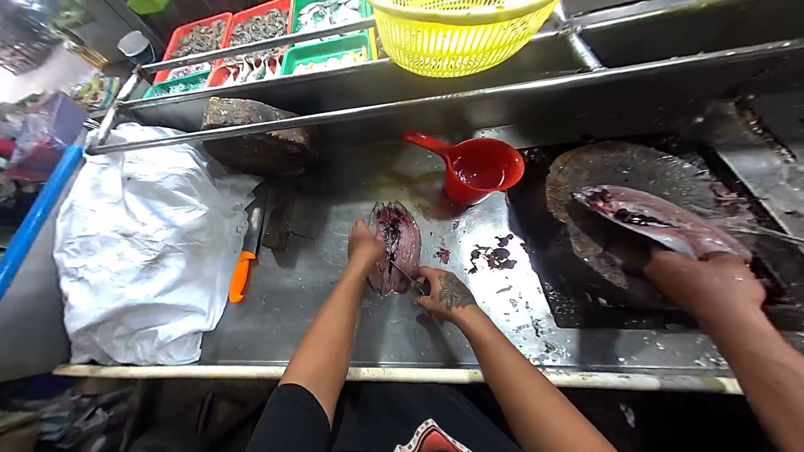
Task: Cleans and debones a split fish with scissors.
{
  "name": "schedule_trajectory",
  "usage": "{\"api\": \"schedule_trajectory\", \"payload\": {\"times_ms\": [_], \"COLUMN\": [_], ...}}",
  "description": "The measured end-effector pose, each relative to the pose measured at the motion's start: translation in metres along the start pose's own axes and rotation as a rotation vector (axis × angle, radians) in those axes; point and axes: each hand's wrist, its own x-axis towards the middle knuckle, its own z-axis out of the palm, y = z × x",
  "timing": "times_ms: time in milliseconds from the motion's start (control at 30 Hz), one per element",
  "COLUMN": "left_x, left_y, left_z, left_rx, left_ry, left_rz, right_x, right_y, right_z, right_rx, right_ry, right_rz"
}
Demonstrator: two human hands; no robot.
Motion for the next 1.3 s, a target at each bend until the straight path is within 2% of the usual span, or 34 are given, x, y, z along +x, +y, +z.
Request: {"api": "schedule_trajectory", "payload": {"times_ms": [133,233,300,367,433,600,700,800,933,1067,1167,1300], "left_x": [-0.021,-0.033,-0.035,-0.036,-0.038,-0.056,-0.057,-0.044,-0.024,-0.025,-0.026,-0.041], "left_y": [0.012,0.008,0.006,-0.007,-0.025,-0.037,-0.024,-0.009,0.003,0.005,-0.002,-0.005], "left_z": [0.014,0.037,0.039,0.04,0.034,0.025,0.029,0.037,0.042,0.035,0.032,0.022], "left_rx": [-0.092,-0.302,-0.505,-0.776,-0.897,-0.43,-0.43,-0.498,-0.588,-0.278,-0.178,0.065], "left_ry": [-0.148,-0.053,-0.05,-0.08,-0.072,0.02,0.029,0.042,0.022,-0.028,-0.108,-0.169], "left_rz": [-0.263,-0.359,-0.34,-0.251,-0.183,-0.255,-0.338,-0.403,-0.235,-0.1,-0.032,-0.037], "right_x": [-0.001,0.003,0.001,-0.007,-0.012,-0.027,-0.033,-0.033,-0.03,-0.032,-0.033,-0.032], "right_y": [0.008,0.006,0.007,0.011,0.013,0.001,-0.006,-0.005,-0.001,0.007,0.007,0.006], "right_z": [-0.003,-0.002,-0.004,-0.006,-0.006,0.01,0.015,0.016,0.008,0.005,0.006,0.007], "right_rx": [0.023,0.039,0.047,0.101,0.229,0.763,0.924,0.955,0.958,0.962,0.956,0.967], "right_ry": [-0.036,-0.044,-0.038,-0.012,0.029,0.048,0.03,0.072,0.17,0.205,0.167,0.126], "right_rz": [0.043,0.027,0.033,0.038,0.041,0.053,0.017,0.046,0.095,0.138,0.142,0.09]}}
